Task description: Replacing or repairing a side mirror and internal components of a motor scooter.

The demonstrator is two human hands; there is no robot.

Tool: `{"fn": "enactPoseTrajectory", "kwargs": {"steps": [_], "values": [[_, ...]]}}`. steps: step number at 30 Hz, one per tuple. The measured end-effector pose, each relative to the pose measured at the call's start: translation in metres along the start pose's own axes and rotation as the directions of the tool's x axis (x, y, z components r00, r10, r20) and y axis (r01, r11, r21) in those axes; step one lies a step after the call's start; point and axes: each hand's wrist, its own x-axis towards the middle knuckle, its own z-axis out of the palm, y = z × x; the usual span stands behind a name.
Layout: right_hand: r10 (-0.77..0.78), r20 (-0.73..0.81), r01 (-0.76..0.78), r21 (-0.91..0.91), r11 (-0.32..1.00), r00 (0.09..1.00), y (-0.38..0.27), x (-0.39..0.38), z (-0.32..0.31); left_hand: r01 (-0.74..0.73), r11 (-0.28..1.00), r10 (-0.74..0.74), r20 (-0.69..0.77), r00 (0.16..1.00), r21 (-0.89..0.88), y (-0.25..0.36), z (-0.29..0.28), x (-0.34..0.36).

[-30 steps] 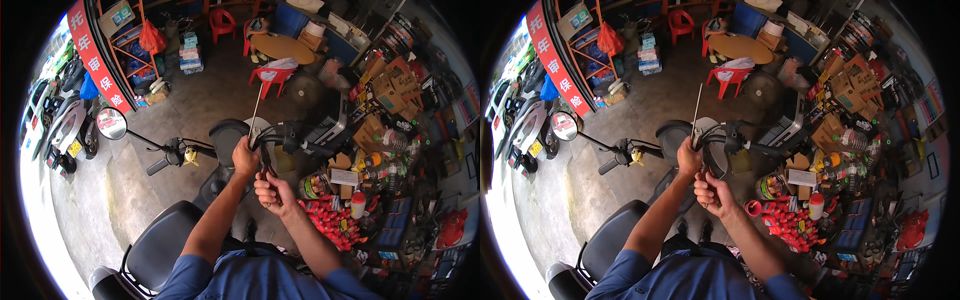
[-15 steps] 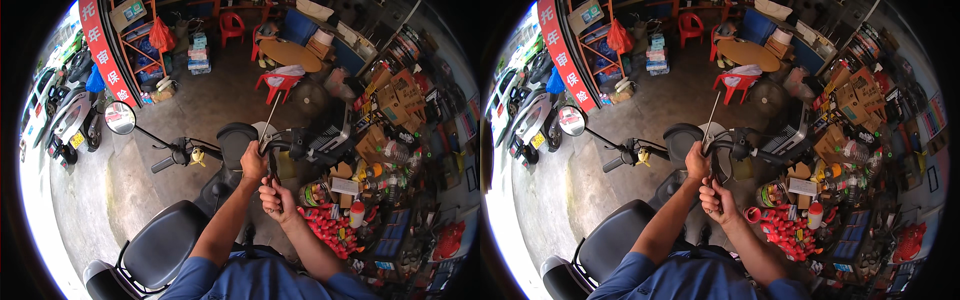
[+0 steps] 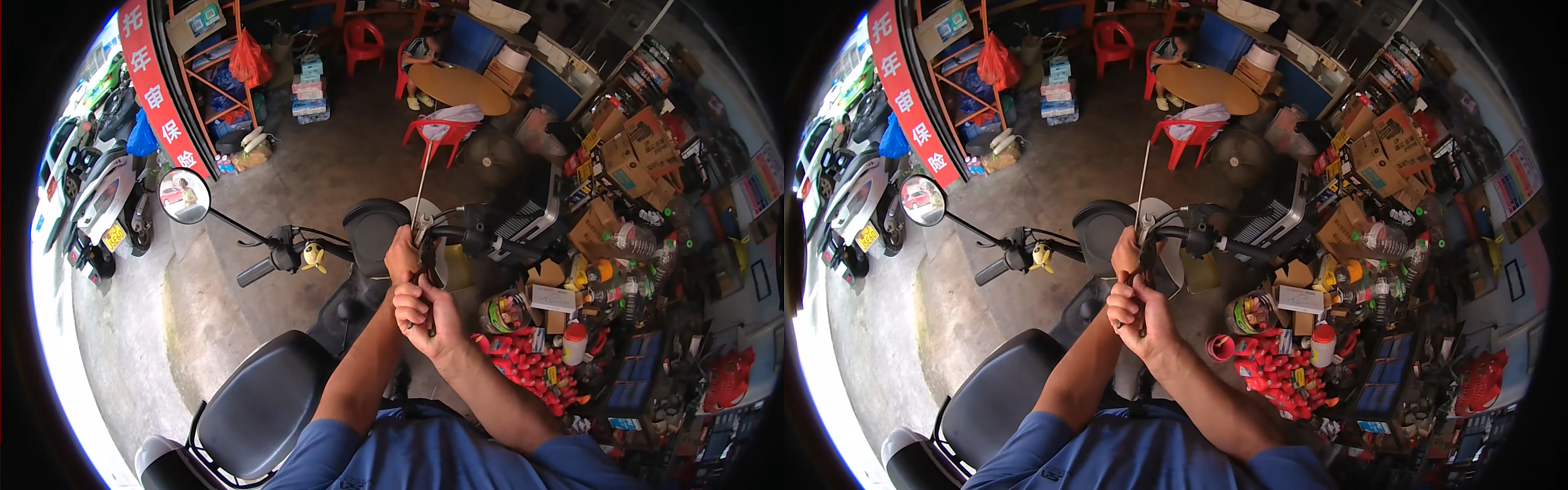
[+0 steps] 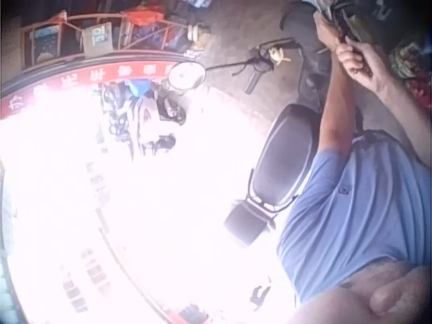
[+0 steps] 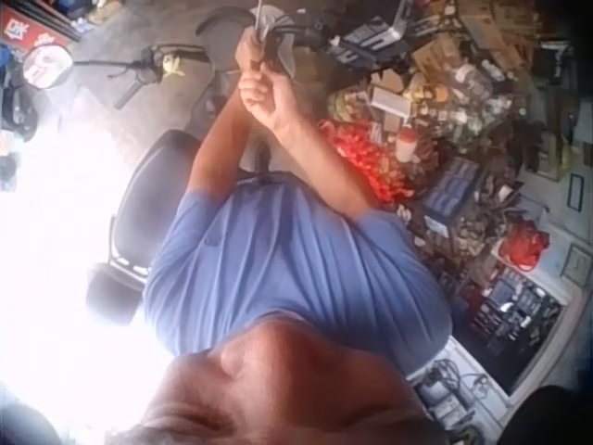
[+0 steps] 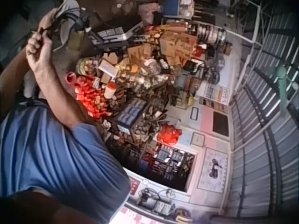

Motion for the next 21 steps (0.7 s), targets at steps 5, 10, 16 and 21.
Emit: {"fn": "enactPoseTrajectory", "kwargs": {"steps": [5, 10, 16, 21], "values": [[0.04, -0.021, -0.043, -0.167, 0.985, 0.999, -0.015, -0.019, -0.011, -0.078, 0.995, 0.078, -0.009, 0.997, -0.067, -0.02, -0.003, 0.001], [0.04, -0.013, -0.042, -0.272, 0.961, 0.999, -0.012, -0.029, -0.006, -0.046, 0.997, 0.048, 0.029, 0.998, -0.063, 0.006, -0.005, 0.0], [0.07, -0.014, -0.068, -0.472, 0.879, 0.997, 0.01, -0.06, 0.002, -0.029, 0.965, 0.049, 0.068, 0.997, -0.259, -0.017, -0.021, 0.001], [0.155, -0.114, -0.192, -0.646, 0.738, 0.981, -0.045, -0.134, -0.041, 0.1, 0.843, -0.023, 0.149, 0.989, -0.528, -0.02, -0.048, -0.022]]}}
